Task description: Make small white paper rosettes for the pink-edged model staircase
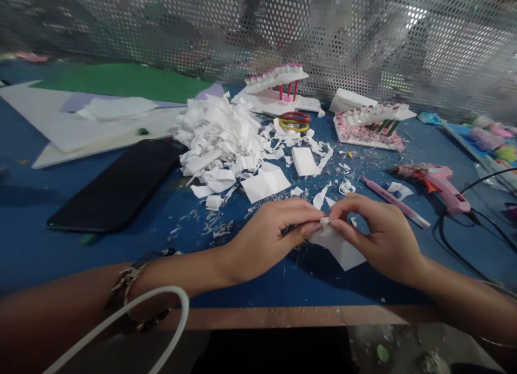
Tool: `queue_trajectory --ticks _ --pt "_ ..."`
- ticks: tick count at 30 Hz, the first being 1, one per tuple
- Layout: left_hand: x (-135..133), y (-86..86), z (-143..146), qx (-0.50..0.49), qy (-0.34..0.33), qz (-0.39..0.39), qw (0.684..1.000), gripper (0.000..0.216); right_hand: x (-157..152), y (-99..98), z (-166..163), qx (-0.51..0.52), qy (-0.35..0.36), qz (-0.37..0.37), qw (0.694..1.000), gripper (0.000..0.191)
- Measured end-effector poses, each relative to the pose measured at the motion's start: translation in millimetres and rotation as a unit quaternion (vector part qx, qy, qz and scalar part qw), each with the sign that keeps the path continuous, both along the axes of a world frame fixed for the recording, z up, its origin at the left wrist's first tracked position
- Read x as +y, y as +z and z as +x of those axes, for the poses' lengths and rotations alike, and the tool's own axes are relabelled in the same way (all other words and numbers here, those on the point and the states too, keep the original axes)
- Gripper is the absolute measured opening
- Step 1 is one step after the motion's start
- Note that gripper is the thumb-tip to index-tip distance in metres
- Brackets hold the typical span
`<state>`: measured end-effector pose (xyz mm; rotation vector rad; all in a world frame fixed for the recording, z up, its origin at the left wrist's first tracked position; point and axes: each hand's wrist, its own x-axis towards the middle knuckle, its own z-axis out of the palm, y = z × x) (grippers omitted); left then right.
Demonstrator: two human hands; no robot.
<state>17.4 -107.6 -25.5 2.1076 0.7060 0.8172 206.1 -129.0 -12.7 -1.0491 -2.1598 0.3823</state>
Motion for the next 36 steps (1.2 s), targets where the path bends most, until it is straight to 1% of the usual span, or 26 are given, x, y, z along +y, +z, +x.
queue_trajectory --ticks 5,7,8,10,11,14,18,22,25,28,30,32,36 --pt "-2.5 1.5 0.6 -0.024 0.021 -0.047 0.998 0.013 -1.1 1.2 -1.5 0.003 0.003 0.006 1.000 0.005" --pt "-3.4 2.1 1.1 -0.049 0.027 -0.090 0.994 0.012 -1.8 2.0 -1.8 0.006 0.011 0.007 1.000 0.006" --pt "-3.6 2.3 1.4 -0.064 0.028 -0.117 0.991 0.015 -2.1 2.4 -1.9 0.008 0.013 0.006 1.000 0.006" --pt "-3.4 2.4 1.8 -0.091 0.027 -0.165 0.982 0.021 -2.5 2.7 -2.0 0.011 0.012 -0.001 1.000 0.006" --pt "-3.1 2.2 1.9 -0.102 0.024 -0.185 0.977 0.020 -2.7 2.8 -2.0 0.014 0.012 -0.007 1.000 0.006" --pt "-1.4 1.9 2.1 -0.123 0.004 -0.238 0.964 0.009 -3.3 2.7 -1.6 0.024 0.012 -0.024 0.999 0.005" --pt "2.2 1.8 3.5 -0.153 -0.009 -0.302 0.941 0.005 -4.7 2.5 -1.6 0.031 0.018 -0.035 0.999 0.005" --pt "5.4 1.2 6.6 -0.177 -0.025 -0.358 0.916 0.005 -5.7 2.1 -3.2 0.034 0.018 -0.020 0.999 0.005" --pt "5.6 0.8 8.2 -0.182 -0.014 -0.358 0.916 0.006 -4.8 1.0 -4.4 0.032 0.001 -0.011 0.999 0.005" --pt "4.4 0.3 8.4 -0.181 -0.009 -0.355 0.917 0.017 -2.9 -0.7 -4.7 0.029 0.003 -0.013 0.999 0.005" --pt "4.0 -0.8 8.0 -0.175 -0.015 -0.348 0.921 0.014 -1.8 -1.8 -4.8 0.031 0.009 -0.011 0.999 0.005" --pt "4.1 -2.6 7.3 -0.166 -0.009 -0.325 0.931 0.011 -0.9 -2.6 -5.1 0.033 0.008 -0.006 0.999 0.005" --pt "5.2 -5.8 5.4 -0.151 0.020 -0.266 0.952 0.011 -0.1 -3.1 -6.4 0.027 -0.004 0.022 0.999 0.006"
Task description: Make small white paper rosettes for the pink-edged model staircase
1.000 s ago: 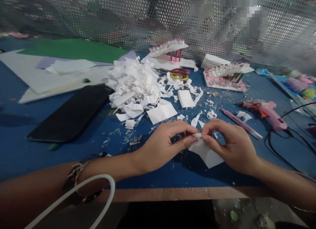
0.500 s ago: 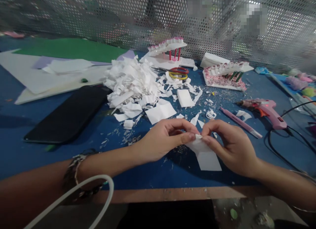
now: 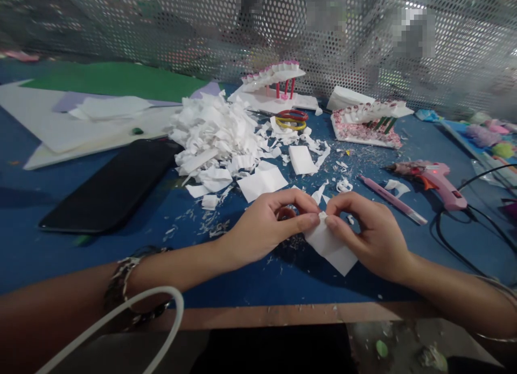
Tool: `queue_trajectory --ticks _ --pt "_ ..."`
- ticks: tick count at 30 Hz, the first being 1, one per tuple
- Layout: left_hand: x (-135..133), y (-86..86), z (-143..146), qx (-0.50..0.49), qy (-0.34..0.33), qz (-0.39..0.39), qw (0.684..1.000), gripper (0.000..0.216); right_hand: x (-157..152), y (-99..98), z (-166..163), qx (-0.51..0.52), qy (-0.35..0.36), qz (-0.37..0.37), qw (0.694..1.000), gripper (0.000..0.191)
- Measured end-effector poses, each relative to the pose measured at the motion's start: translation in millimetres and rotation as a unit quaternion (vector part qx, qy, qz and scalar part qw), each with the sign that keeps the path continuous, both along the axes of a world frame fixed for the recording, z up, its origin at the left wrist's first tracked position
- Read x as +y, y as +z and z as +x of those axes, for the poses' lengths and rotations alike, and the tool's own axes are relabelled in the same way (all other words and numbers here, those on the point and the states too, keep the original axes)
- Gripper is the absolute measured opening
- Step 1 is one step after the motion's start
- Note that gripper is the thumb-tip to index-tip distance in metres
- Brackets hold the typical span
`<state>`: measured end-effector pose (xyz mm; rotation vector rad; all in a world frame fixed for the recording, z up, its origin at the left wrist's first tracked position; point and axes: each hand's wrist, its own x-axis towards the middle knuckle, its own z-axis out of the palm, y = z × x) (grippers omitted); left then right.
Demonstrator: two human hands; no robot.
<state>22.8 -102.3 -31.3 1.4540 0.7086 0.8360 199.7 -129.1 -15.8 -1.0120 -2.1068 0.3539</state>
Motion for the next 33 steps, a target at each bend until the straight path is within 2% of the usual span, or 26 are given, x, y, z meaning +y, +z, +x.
queue_trajectory --ticks 6,11,20,25,28,33 --pt "-2 2.5 -1 0.048 0.006 0.041 0.998 0.010 -1 -0.5 0 -0.027 -0.019 0.048 0.998 0.007" --pt "-6 4.9 1 0.056 0.013 0.091 0.994 0.010 -2 -3.0 2 -0.029 -0.022 0.050 0.998 0.011" --pt "-3 6.1 -2 0.082 -0.006 0.120 0.989 0.012 -6 -1.6 3 -0.034 -0.011 0.040 0.999 0.009" --pt "-3 9.6 -2 0.094 -0.015 0.111 0.989 0.012 -7 -1.0 4 -0.036 0.035 0.043 0.998 0.007" --pt "-3 10.3 -3 0.104 -0.010 0.099 0.990 0.014 -6 -2.1 7 -0.048 0.072 0.053 0.995 0.016" --pt "-3 8.4 -4 0.131 0.020 0.097 0.986 0.015 -3 -2.6 11 -0.067 0.090 0.099 0.989 0.026"
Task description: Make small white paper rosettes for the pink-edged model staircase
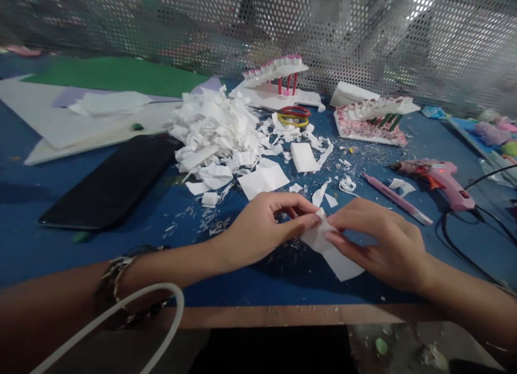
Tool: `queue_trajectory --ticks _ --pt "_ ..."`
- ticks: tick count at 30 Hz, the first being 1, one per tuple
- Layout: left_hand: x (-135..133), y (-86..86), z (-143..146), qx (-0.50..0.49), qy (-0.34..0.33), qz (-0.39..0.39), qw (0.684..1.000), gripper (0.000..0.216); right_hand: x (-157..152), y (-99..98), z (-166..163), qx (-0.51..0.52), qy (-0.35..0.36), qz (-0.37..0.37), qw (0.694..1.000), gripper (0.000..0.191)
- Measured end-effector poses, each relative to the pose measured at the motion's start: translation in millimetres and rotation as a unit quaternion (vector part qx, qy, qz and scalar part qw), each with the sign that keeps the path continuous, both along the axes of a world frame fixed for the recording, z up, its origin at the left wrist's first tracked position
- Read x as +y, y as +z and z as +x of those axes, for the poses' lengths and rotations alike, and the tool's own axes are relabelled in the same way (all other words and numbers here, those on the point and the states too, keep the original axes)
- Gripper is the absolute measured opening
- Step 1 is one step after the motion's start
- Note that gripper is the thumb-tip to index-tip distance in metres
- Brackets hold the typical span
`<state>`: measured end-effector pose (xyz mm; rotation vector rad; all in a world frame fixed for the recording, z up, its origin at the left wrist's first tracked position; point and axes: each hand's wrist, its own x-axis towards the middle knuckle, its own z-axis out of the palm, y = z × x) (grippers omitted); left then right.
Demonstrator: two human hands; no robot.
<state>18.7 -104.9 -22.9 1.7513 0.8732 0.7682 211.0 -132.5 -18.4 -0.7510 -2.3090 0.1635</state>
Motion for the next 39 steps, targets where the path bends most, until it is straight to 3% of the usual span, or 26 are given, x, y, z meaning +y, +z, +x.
queue_trajectory --ticks 4,10,21,27,39 --pt "-1 -0.1 0 0.006 -0.004 0.007 1.000 0.016 0 1.6 2 -0.015 0.028 0.022 0.999 0.028" --pt "-2 0.5 1 0.006 0.006 0.000 1.000 0.014 -1 0.1 4 -0.030 -0.001 0.041 0.999 0.022" --pt "1 -3.0 2 -0.001 -0.010 -0.103 0.995 0.020 0 4.7 3 -0.082 -0.010 0.023 0.996 0.022" --pt "1 -2.7 2 0.000 -0.019 -0.095 0.995 0.019 -2 7.0 5 -0.118 -0.023 0.095 0.988 0.019" --pt "-2 -3.1 3 -0.010 -0.019 -0.026 0.999 0.017 2 4.9 -6 0.015 -0.061 -0.047 0.997 0.007"
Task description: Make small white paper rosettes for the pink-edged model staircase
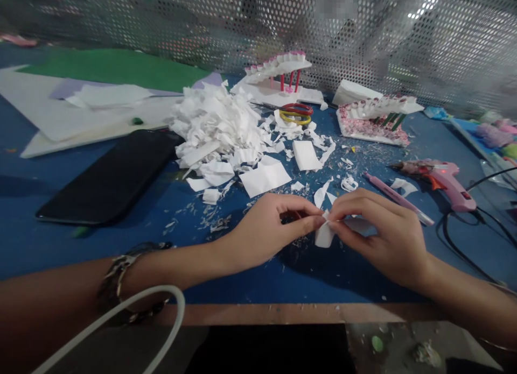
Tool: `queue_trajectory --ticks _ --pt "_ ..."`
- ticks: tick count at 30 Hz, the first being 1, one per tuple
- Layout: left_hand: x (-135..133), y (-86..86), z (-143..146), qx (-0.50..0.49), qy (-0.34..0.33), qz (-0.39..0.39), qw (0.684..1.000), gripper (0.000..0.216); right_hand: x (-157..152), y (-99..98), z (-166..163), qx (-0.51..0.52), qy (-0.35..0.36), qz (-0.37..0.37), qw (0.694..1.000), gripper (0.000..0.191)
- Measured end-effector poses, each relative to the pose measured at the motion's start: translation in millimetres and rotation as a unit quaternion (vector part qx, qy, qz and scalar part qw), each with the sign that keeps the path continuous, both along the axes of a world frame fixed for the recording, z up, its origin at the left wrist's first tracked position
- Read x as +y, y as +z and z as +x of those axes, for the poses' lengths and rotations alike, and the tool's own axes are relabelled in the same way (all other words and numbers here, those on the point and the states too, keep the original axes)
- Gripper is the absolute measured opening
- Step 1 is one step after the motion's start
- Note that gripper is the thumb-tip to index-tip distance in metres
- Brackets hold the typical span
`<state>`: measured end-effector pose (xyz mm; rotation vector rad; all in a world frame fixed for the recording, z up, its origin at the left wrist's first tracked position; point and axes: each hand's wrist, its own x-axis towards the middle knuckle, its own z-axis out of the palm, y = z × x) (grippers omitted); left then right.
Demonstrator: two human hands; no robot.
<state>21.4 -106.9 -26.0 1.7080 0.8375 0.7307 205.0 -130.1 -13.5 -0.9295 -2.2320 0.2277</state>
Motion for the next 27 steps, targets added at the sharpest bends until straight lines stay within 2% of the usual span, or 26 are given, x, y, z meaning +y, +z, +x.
queue_trajectory --ticks 6,12,17,27 --pt "-2.1 0.9 0.9 0.018 0.020 0.077 0.997 0.015 -1.5 2.9 -3.6 0.041 -0.025 -0.045 0.998 0.009" --pt "-4.8 2.7 0.2 -0.016 0.003 0.104 0.994 0.014 -1.5 3.7 -3.0 0.064 -0.028 -0.059 0.996 0.007" --pt "-3.2 0.6 -1.6 -0.002 0.008 0.134 0.991 0.013 1.3 3.6 -1.0 0.075 -0.016 -0.087 0.993 0.004" --pt "0.4 2.1 -2.7 -0.045 -0.009 0.113 0.993 0.007 -0.2 5.6 1.9 0.095 0.030 -0.136 0.986 0.004"
